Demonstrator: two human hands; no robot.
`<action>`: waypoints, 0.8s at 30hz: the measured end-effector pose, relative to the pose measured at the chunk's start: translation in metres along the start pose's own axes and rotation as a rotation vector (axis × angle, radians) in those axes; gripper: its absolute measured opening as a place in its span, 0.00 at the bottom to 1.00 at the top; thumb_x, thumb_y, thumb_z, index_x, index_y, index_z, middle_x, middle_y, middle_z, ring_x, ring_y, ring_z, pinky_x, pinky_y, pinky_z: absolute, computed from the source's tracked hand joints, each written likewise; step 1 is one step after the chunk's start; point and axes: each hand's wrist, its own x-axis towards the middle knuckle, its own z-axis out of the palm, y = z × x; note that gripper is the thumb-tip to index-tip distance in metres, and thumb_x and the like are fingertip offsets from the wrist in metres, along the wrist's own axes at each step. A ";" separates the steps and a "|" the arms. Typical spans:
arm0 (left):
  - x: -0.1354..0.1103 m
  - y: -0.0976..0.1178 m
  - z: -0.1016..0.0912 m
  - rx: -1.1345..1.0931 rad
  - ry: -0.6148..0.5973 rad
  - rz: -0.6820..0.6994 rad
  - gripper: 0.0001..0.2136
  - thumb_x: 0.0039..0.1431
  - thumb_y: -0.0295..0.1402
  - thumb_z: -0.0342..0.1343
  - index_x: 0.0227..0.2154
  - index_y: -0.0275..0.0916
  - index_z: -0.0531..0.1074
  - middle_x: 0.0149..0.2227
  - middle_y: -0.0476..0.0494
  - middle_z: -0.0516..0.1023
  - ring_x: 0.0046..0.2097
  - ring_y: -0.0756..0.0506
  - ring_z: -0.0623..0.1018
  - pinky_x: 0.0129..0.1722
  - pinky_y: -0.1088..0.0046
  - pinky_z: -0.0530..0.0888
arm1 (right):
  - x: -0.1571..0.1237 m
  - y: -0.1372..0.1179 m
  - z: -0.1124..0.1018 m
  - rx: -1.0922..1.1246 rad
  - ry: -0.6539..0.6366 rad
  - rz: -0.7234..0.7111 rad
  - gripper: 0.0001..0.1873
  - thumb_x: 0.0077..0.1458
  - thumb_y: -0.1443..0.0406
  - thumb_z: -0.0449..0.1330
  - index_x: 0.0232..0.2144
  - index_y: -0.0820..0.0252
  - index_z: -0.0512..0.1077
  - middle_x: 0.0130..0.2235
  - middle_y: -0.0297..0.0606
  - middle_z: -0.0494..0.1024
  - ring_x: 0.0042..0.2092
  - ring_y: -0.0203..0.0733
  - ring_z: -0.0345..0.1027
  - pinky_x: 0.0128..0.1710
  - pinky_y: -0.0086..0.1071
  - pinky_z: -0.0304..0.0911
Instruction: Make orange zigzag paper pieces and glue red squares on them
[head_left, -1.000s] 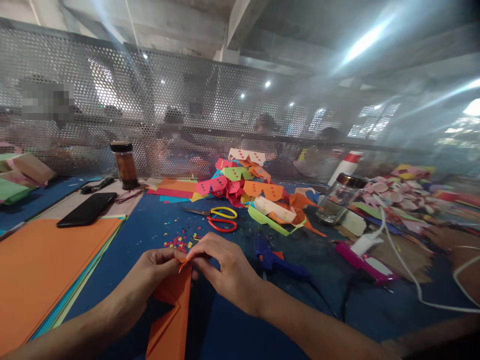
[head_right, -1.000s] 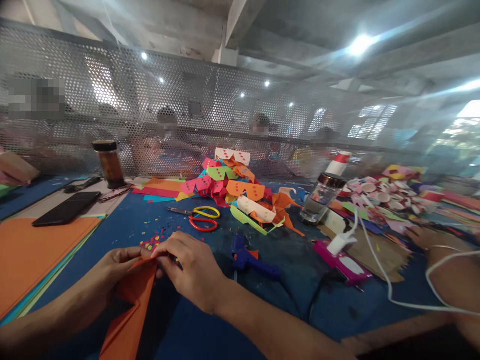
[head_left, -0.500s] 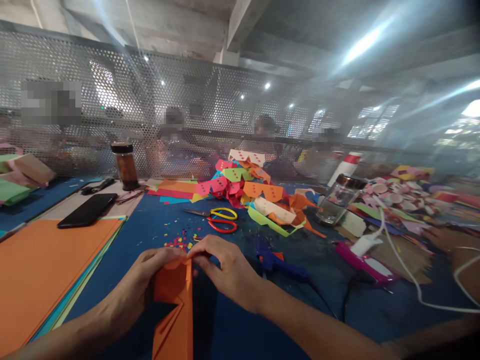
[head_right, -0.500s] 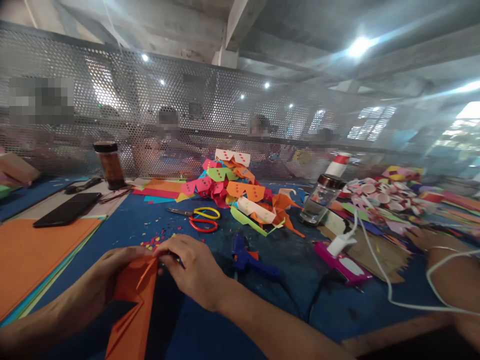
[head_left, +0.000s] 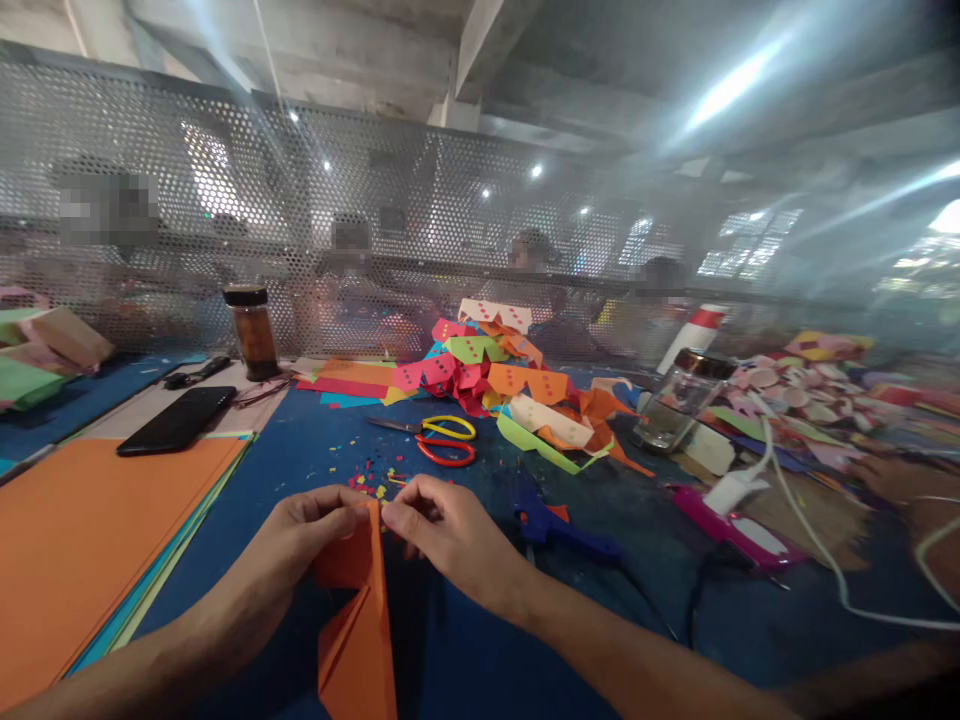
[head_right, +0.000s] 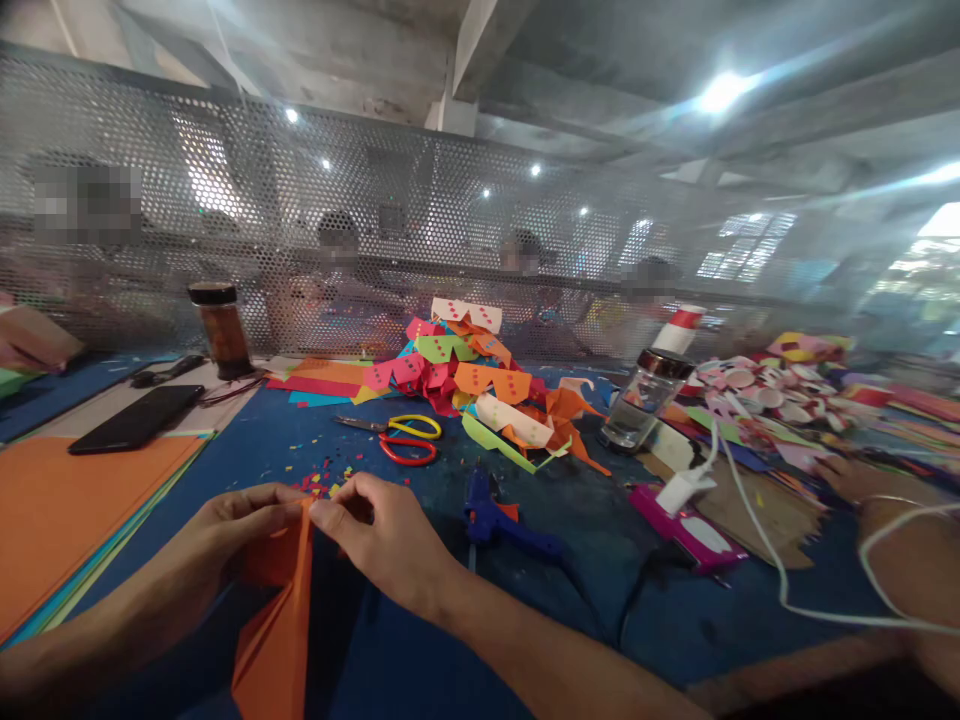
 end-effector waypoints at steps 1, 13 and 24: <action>0.001 0.000 0.000 0.000 0.003 0.003 0.18 0.42 0.47 0.72 0.26 0.37 0.78 0.23 0.50 0.76 0.24 0.52 0.72 0.24 0.79 0.67 | 0.000 0.001 0.001 0.017 -0.025 0.024 0.16 0.62 0.54 0.59 0.32 0.61 0.72 0.28 0.32 0.73 0.29 0.36 0.67 0.30 0.29 0.60; 0.002 -0.001 0.000 0.022 -0.034 0.015 0.18 0.44 0.48 0.70 0.24 0.37 0.77 0.24 0.48 0.78 0.25 0.50 0.72 0.25 0.77 0.65 | 0.000 0.003 0.005 0.117 -0.109 0.102 0.12 0.56 0.59 0.65 0.27 0.60 0.70 0.24 0.30 0.71 0.27 0.34 0.63 0.28 0.28 0.55; 0.001 -0.006 -0.003 0.048 -0.072 0.053 0.19 0.50 0.48 0.68 0.23 0.36 0.76 0.21 0.48 0.75 0.24 0.52 0.69 0.26 0.77 0.63 | 0.000 0.005 0.007 0.190 -0.138 0.151 0.15 0.53 0.56 0.67 0.27 0.61 0.72 0.24 0.31 0.73 0.27 0.35 0.65 0.28 0.29 0.57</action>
